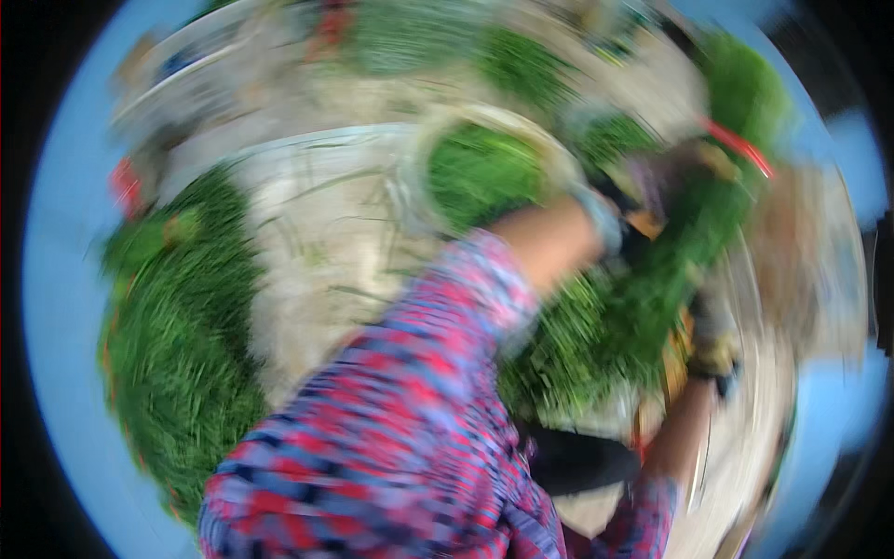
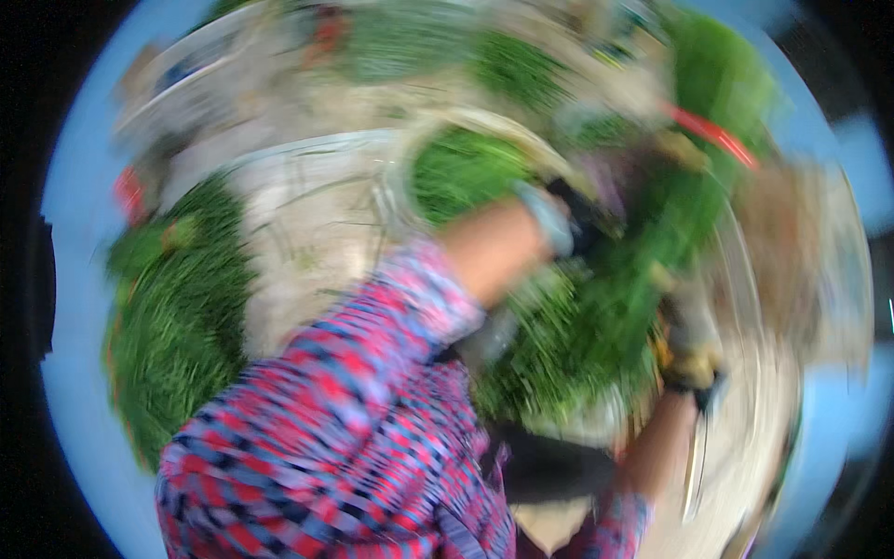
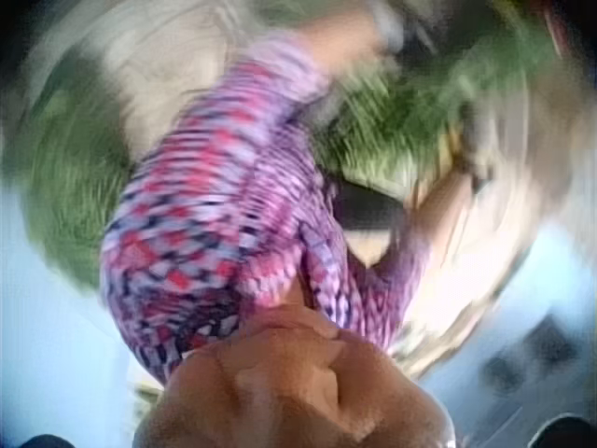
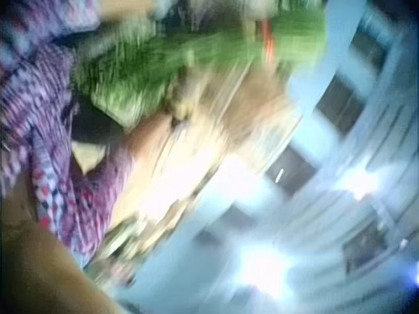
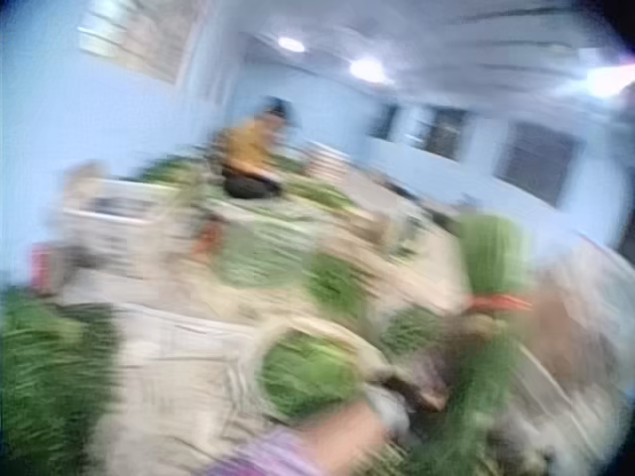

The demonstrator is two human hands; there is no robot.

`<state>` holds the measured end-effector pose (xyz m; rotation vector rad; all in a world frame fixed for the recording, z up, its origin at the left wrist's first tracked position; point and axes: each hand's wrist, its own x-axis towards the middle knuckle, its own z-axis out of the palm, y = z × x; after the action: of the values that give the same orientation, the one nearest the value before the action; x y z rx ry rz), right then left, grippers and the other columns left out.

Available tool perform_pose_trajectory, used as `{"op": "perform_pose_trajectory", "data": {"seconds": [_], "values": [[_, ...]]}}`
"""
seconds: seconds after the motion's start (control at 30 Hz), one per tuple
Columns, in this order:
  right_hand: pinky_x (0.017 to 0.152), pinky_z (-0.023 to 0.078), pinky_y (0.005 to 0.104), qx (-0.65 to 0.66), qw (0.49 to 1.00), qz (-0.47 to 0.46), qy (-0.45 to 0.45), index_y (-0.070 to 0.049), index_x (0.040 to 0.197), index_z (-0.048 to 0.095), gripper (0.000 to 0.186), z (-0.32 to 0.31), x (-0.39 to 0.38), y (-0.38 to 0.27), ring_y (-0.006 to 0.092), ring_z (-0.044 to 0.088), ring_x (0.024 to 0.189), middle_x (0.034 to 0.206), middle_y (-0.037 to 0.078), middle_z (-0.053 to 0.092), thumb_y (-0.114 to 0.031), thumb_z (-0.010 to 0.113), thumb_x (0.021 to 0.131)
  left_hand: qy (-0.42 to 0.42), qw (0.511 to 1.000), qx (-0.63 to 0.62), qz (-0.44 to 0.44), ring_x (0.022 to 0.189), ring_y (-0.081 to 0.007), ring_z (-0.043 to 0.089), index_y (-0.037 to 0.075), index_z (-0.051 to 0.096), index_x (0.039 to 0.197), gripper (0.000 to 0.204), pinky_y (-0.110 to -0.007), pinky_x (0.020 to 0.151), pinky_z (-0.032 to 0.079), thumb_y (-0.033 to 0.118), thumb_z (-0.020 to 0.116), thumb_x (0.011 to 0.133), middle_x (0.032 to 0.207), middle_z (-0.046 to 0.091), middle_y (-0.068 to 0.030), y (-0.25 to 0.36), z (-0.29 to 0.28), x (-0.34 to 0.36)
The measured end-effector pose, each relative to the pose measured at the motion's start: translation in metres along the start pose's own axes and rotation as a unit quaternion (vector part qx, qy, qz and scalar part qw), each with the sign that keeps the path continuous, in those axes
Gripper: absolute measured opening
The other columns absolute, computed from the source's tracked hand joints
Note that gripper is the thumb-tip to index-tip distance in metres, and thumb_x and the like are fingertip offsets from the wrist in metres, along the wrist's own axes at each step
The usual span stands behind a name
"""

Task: The person is sorting and bundling green chives on a board and placing them into bundles.

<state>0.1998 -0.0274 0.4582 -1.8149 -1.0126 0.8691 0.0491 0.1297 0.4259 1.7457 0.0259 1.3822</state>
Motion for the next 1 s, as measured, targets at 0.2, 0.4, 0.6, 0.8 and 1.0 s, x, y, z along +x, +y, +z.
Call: {"op": "perform_pose_trajectory", "data": {"seconds": [0.2, 0.4, 0.6, 0.8, 1.0], "values": [[0.073, 0.051, 0.0278, 0.077, 0.968, -0.23, -0.063, 0.0, 0.122, 0.05, 0.042, 0.025, 0.032, -0.094, 0.0155, 0.059, 0.088, 0.099, 0.006, 0.06, -0.008, 0.062, 0.082, 0.2, 0.967, -0.158, 0.014, 0.107, -0.0266, 0.055, 0.005, 0.05, 0.123, 0.068, -0.035, 0.095, 0.042, 0.04, 0.075, 0.07, 0.115, 0.058, -0.0142, 0.085, -0.032, 0.026], [0.072, 0.051, 0.0253, -0.063, 0.922, -0.348, -0.16, -0.003, 0.132, 0.04, 0.052, 0.185, 0.054, -0.145, 0.014, 0.059, 0.087, 0.11, 0.006, 0.056, 0.0, 0.058, 0.084, 0.275, 0.882, -0.379, 0.048, 0.115, -0.0173, 0.047, 0.003, 0.043, 0.132, 0.078, -0.033, 0.101, 0.035, 0.032, 0.079, 0.069, 0.124, 0.054, -0.0061, 0.11, -0.143, -0.032], [0.088, 0.047, 0.0308, -0.183, 0.85, -0.377, -0.318, -0.015, 0.145, 0.027, 0.083, 0.308, 0.066, -0.079, 0.0224, 0.057, 0.101, 0.121, 0.012, 0.057, 0.002, 0.067, 0.075, 0.492, 0.853, -0.174, 0.017, 0.097, -0.0173, 0.057, 0.004, 0.053, 0.119, 0.061, -0.033, 0.088, 0.046, 0.032, 0.079, 0.07, 0.111, 0.06, -0.0048, 0.107, -0.263, -0.139], [0.067, 0.051, 0.04, -0.455, 0.774, -0.329, -0.292, -0.015, 0.123, 0.054, 0.047, 0.373, 0.104, 0.02, 0.0333, 0.064, 0.076, 0.084, 0.017, 0.066, -0.012, 0.061, 0.076, 0.593, 0.8, 0.036, -0.08, 0.102, -0.0204, 0.057, 0.002, 0.045, 0.124, 0.07, -0.034, 0.089, 0.049, 0.012, 0.082, 0.066, 0.115, 0.058, -0.009, 0.159, -0.371, -0.252], [0.064, 0.05, 0.0313, -0.318, 0.825, -0.346, -0.313, -0.015, 0.125, 0.052, 0.055, 0.319, 0.114, -0.015, 0.0172, 0.06, 0.072, 0.08, 0.006, 0.062, -0.004, 0.068, 0.074, 0.558, 0.792, 0.193, -0.154, 0.108, -0.0248, 0.055, 0.004, 0.039, 0.13, 0.078, -0.033, 0.095, 0.046, 0.005, 0.081, 0.065, 0.122, 0.055, -0.0114, 0.319, -0.479, -0.305]]}}
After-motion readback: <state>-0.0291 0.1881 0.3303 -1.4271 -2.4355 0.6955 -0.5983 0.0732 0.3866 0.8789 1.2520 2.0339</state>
